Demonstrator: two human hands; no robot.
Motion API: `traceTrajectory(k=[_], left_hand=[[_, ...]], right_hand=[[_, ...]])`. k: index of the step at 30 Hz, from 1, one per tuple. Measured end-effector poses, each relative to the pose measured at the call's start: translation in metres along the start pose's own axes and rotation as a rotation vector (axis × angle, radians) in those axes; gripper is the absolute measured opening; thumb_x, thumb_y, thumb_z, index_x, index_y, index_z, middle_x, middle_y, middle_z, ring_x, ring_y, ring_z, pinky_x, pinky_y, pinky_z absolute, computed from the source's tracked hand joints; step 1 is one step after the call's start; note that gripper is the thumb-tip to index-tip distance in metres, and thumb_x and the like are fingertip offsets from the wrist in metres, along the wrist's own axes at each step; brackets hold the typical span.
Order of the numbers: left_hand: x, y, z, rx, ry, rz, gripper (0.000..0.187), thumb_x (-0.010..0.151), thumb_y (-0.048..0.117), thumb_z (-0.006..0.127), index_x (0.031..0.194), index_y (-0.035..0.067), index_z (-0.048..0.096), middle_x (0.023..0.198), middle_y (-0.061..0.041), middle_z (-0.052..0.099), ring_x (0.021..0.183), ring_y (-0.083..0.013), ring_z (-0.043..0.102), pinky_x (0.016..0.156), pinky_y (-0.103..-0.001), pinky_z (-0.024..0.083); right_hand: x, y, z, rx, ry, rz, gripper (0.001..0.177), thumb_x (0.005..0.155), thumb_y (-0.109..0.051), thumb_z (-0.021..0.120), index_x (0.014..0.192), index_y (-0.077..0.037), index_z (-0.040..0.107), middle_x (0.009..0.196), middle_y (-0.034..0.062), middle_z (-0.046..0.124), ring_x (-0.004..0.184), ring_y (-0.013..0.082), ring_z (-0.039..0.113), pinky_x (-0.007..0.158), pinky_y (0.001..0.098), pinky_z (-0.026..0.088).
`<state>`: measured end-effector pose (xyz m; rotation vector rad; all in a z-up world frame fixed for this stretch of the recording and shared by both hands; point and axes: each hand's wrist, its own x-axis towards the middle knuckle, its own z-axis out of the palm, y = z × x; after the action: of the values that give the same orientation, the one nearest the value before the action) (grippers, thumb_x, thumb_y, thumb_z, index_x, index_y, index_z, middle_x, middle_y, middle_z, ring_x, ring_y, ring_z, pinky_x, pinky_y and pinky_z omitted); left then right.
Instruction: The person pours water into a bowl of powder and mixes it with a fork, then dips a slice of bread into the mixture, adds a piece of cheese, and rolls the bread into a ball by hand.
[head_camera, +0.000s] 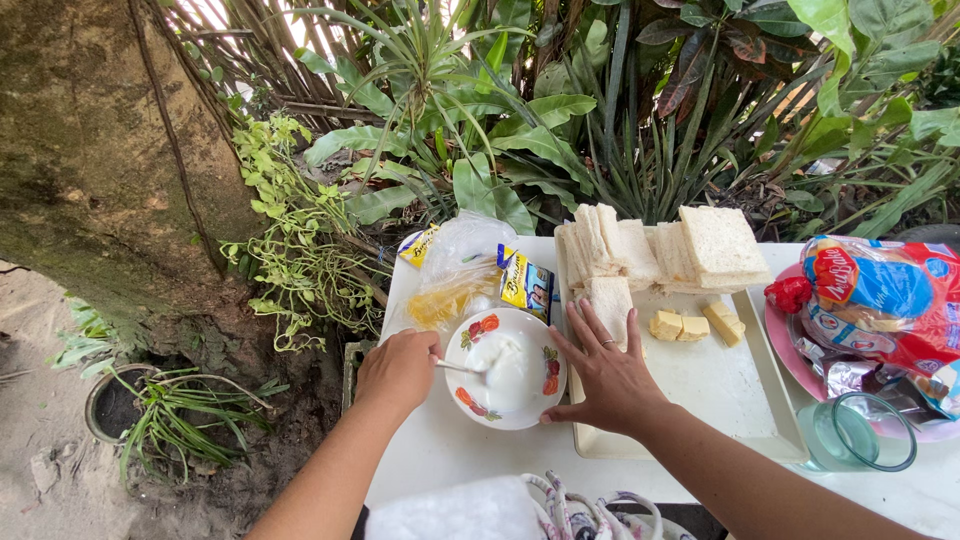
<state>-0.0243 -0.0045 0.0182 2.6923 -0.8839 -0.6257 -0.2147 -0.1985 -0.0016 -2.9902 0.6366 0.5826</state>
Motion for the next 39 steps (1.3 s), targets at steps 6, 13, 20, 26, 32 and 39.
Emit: traceTrajectory(k=[6,13,20,26,32,39], left_hand=[[-0.004,0.002,0.005,-0.051,0.054,-0.046,0.014,0.098,0.021,0.056,0.103,0.020,0.069,0.111,-0.004,0.067,0.108,-0.0304,0.066,0.091,-0.045,0.052],[-0.003,-0.004,0.001,0.040,0.193,-0.026,0.012,0.095,0.022,0.060,0.100,0.017,0.070,0.105,-0.007,0.069,0.108,-0.0287,0.066,0.091,-0.044,0.051],[-0.007,-0.006,-0.001,-0.042,0.114,0.051,0.012,0.097,0.021,0.059,0.099,0.017,0.070,0.104,-0.005,0.068,0.105,-0.0293,0.064,0.087,-0.045,0.052],[-0.019,-0.017,-0.005,0.010,0.455,0.338,0.008,0.095,0.017,0.059,0.100,0.012,0.062,0.096,-0.006,0.064,0.099,-0.0263,0.061,0.087,-0.043,0.047],[-0.042,-0.017,0.003,0.063,0.455,0.319,0.008,0.096,0.016,0.056,0.102,0.012,0.059,0.097,-0.004,0.062,0.098,-0.0235,0.060,0.087,-0.042,0.046],[-0.048,-0.027,0.013,0.096,0.391,0.207,0.010,0.098,0.017,0.053,0.106,0.013,0.057,0.099,-0.001,0.067,0.096,-0.0210,0.060,0.085,-0.041,0.043]], right_hand=[[0.000,0.001,0.002,0.012,0.045,-0.014,0.128,0.059,-0.091,0.070,0.159,-0.026,0.023,0.169,0.0114,0.003,0.157,0.0242,-0.005,0.118,0.0721,-0.008],[-0.002,0.001,0.001,0.015,0.055,-0.023,0.130,0.060,-0.090,0.070,0.164,-0.026,0.023,0.169,0.0119,0.003,0.157,0.0247,-0.005,0.118,0.0720,-0.009],[-0.002,0.001,0.000,0.028,0.057,-0.023,0.130,0.060,-0.088,0.072,0.163,-0.026,0.024,0.169,0.0115,0.003,0.157,0.0245,-0.005,0.118,0.0718,-0.009],[-0.002,0.003,-0.003,0.024,0.049,-0.019,0.123,0.062,-0.088,0.070,0.158,-0.026,0.025,0.170,0.0110,0.003,0.157,0.0240,-0.005,0.118,0.0718,-0.009],[0.000,0.004,-0.003,0.069,0.094,0.015,0.129,0.063,-0.092,0.065,0.164,-0.025,0.021,0.169,0.0097,0.003,0.156,0.0222,-0.005,0.118,0.0704,-0.010],[-0.004,0.003,-0.003,0.062,0.083,-0.003,0.115,0.066,-0.084,0.071,0.160,-0.030,0.033,0.170,0.0105,0.002,0.157,0.0227,-0.005,0.119,0.0710,-0.009]])
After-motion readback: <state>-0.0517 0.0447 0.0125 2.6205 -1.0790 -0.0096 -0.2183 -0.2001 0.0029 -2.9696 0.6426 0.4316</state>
